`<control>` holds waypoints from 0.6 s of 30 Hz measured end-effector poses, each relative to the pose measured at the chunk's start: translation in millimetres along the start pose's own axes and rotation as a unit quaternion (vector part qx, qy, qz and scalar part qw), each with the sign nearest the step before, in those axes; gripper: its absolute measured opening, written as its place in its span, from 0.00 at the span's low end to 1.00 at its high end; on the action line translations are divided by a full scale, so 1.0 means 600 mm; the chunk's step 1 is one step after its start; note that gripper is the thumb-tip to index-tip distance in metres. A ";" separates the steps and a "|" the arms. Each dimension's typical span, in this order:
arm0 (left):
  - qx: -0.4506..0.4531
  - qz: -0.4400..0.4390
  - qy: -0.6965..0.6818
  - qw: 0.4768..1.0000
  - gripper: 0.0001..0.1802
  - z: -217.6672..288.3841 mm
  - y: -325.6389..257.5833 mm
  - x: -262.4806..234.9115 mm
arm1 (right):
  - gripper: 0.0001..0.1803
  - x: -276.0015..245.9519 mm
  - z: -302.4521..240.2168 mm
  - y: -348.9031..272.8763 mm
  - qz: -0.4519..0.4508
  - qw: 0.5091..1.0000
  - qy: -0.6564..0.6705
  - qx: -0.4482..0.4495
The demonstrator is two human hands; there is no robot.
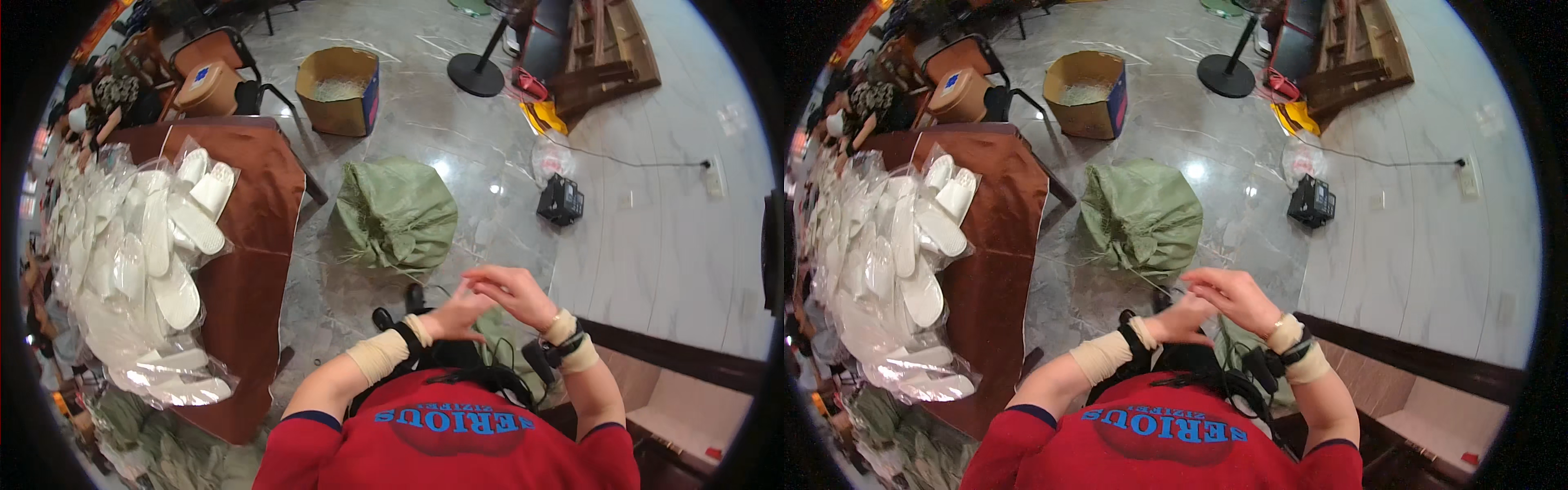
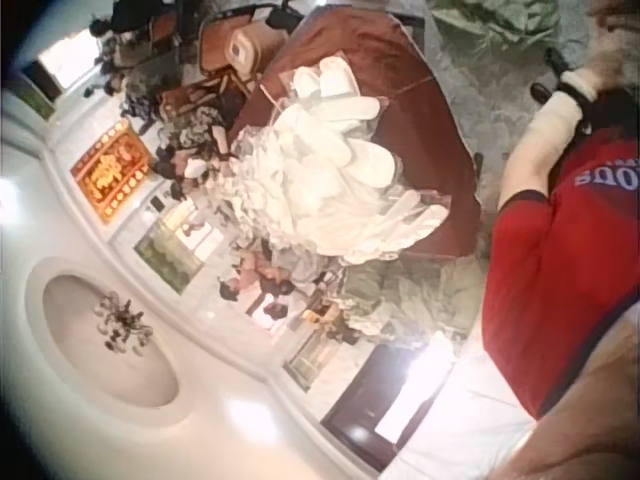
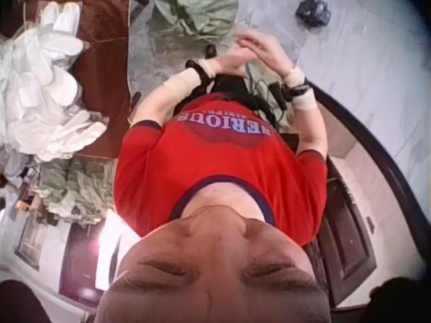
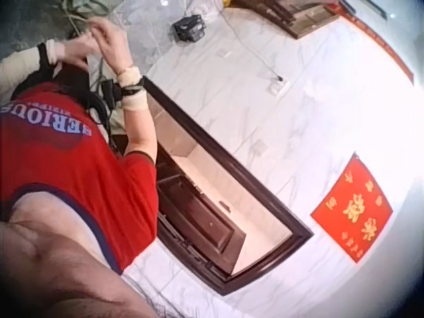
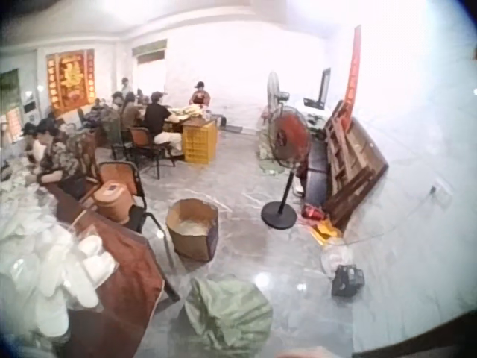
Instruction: Packing white rubber shoes from a large green bag into smaller clear plastic bags at a manufacturing facility.
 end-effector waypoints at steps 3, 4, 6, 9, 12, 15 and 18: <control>-0.108 -0.101 -0.232 0.961 0.14 0.045 0.022 0.017 | 0.14 -0.063 0.051 -0.086 0.013 0.997 0.014 0.070; -0.110 -0.034 -0.260 0.959 0.12 0.045 0.014 -0.028 | 0.14 -0.076 0.073 -0.112 -0.014 0.995 0.031 0.099; -0.147 0.068 -0.217 0.963 0.10 0.046 -0.006 -0.132 | 0.14 -0.092 0.114 -0.136 -0.030 0.988 0.049 0.142; -0.212 0.112 -0.062 0.969 0.08 0.092 0.020 -0.191 | 0.14 -0.096 0.129 -0.095 -0.023 0.994 -0.089 -0.054; -0.058 0.167 -0.001 0.984 0.07 0.148 0.129 -0.202 | 0.15 -0.130 0.161 -0.066 0.043 0.970 -0.192 -0.142; -0.181 0.106 -0.370 0.905 0.09 0.165 0.244 -0.156 | 0.14 -0.104 0.224 -0.064 -0.090 0.922 -0.330 -0.181; -0.161 0.371 -0.427 0.808 0.12 0.137 0.310 -0.224 | 0.15 -0.111 0.183 -0.094 -0.065 0.866 -0.386 -0.311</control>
Point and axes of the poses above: each hand's wrist, its own y-axis towards the middle knuckle, its own x-axis out of the palm, z = x × y, the point moved 8 cm from there along y, towards the middle knuckle, and after that the axes turned 14 degrees about -y, right-handed, at the moved point
